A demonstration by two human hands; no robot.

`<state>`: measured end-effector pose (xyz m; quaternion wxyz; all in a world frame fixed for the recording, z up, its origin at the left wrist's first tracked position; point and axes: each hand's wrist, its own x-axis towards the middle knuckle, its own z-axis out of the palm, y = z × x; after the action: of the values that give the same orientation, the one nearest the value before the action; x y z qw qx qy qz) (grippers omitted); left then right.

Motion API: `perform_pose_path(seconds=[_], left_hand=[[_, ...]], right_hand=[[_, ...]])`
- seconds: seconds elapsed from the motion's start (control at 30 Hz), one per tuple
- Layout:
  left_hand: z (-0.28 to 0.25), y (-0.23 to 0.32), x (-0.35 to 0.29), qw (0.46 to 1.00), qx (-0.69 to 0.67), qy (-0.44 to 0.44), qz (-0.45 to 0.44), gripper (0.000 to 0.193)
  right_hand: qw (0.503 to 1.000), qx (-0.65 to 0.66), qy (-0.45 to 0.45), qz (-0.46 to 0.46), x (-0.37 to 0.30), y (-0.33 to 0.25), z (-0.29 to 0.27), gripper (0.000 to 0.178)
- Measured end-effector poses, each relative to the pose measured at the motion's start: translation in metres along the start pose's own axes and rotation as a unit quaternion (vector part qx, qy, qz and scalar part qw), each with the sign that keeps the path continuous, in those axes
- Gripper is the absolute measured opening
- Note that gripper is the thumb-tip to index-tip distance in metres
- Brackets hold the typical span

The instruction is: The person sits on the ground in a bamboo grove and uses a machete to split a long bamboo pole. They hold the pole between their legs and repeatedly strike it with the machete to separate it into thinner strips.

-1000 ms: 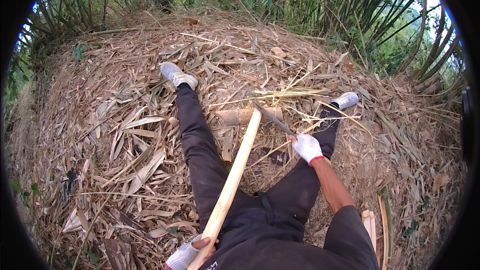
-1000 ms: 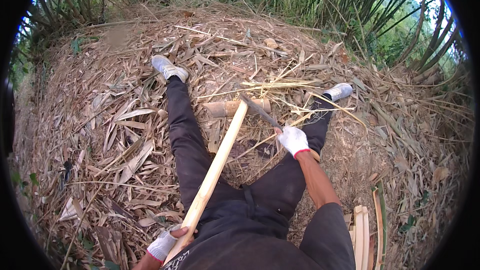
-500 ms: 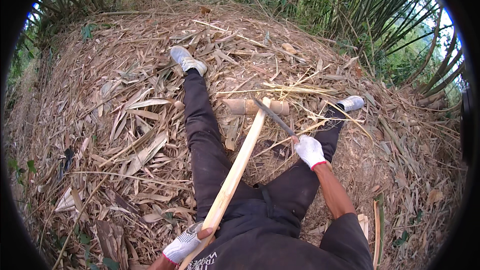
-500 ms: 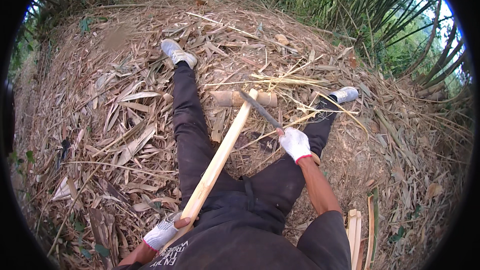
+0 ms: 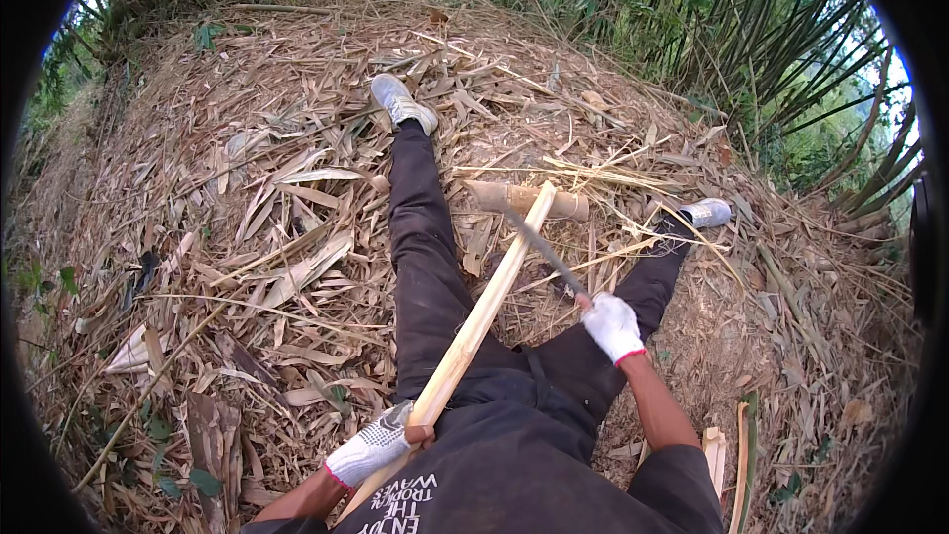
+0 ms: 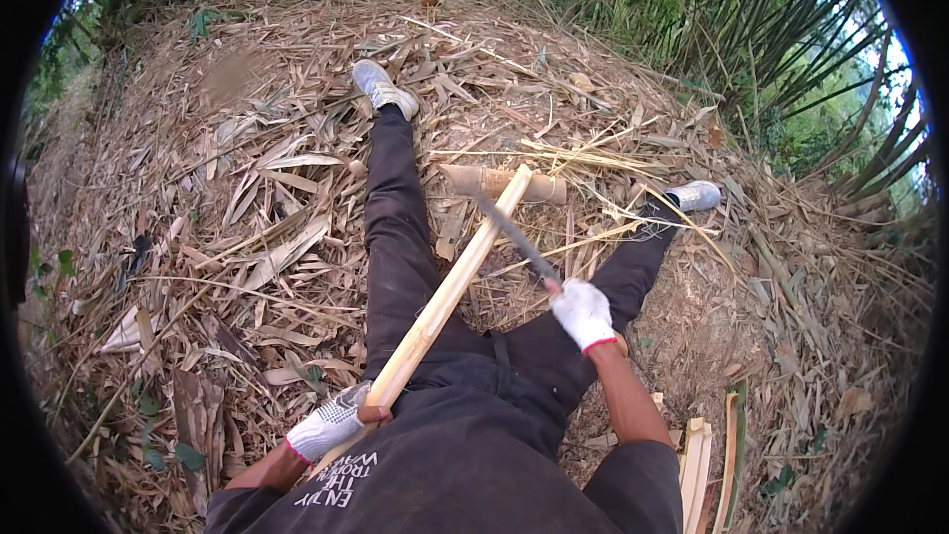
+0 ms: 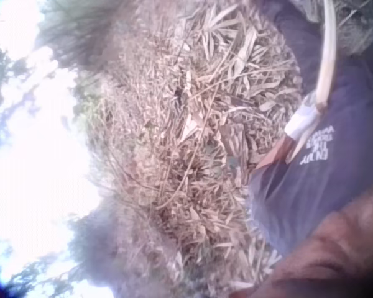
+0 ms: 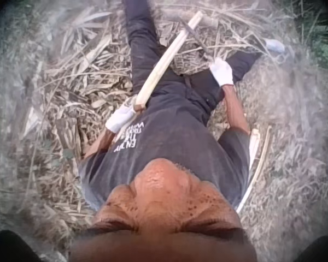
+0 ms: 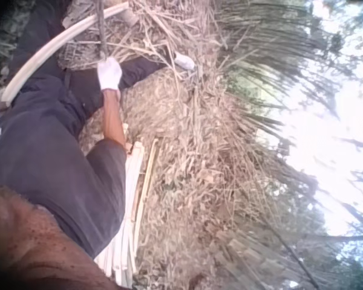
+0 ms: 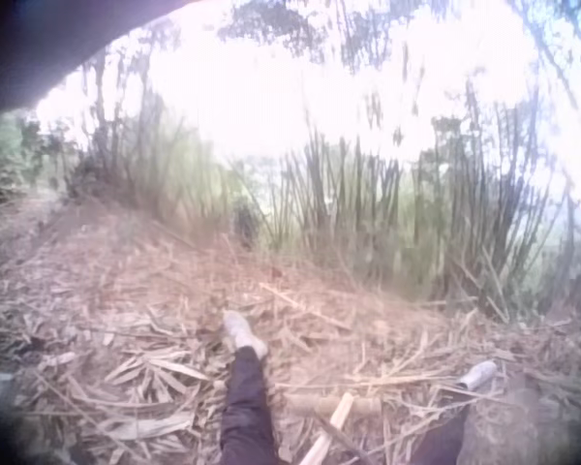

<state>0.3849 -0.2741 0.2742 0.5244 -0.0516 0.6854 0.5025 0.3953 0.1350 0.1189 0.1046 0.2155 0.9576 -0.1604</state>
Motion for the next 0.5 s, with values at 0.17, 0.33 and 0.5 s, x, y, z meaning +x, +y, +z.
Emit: perform_pose_path(seconds=[0.17, 0.33, 0.5], left_hand=[[-0.002, 0.004, 0.004, 0.999, 0.021, -0.029, 0.011, 0.023], [-0.009, 0.008, 0.004, 0.996, -0.066, -0.052, 0.015, 0.023], [-0.018, -0.005, -0.013, 0.997, -0.034, -0.071, 0.017, 0.023]], right_hand=[[0.993, 0.021, 0.076, 0.088, 0.018, 0.023, -0.009, 0.060], [0.996, 0.008, 0.062, 0.058, 0.001, 0.003, -0.010, 0.063], [0.983, 0.080, 0.122, 0.108, 0.039, 0.036, -0.020, 0.063]])
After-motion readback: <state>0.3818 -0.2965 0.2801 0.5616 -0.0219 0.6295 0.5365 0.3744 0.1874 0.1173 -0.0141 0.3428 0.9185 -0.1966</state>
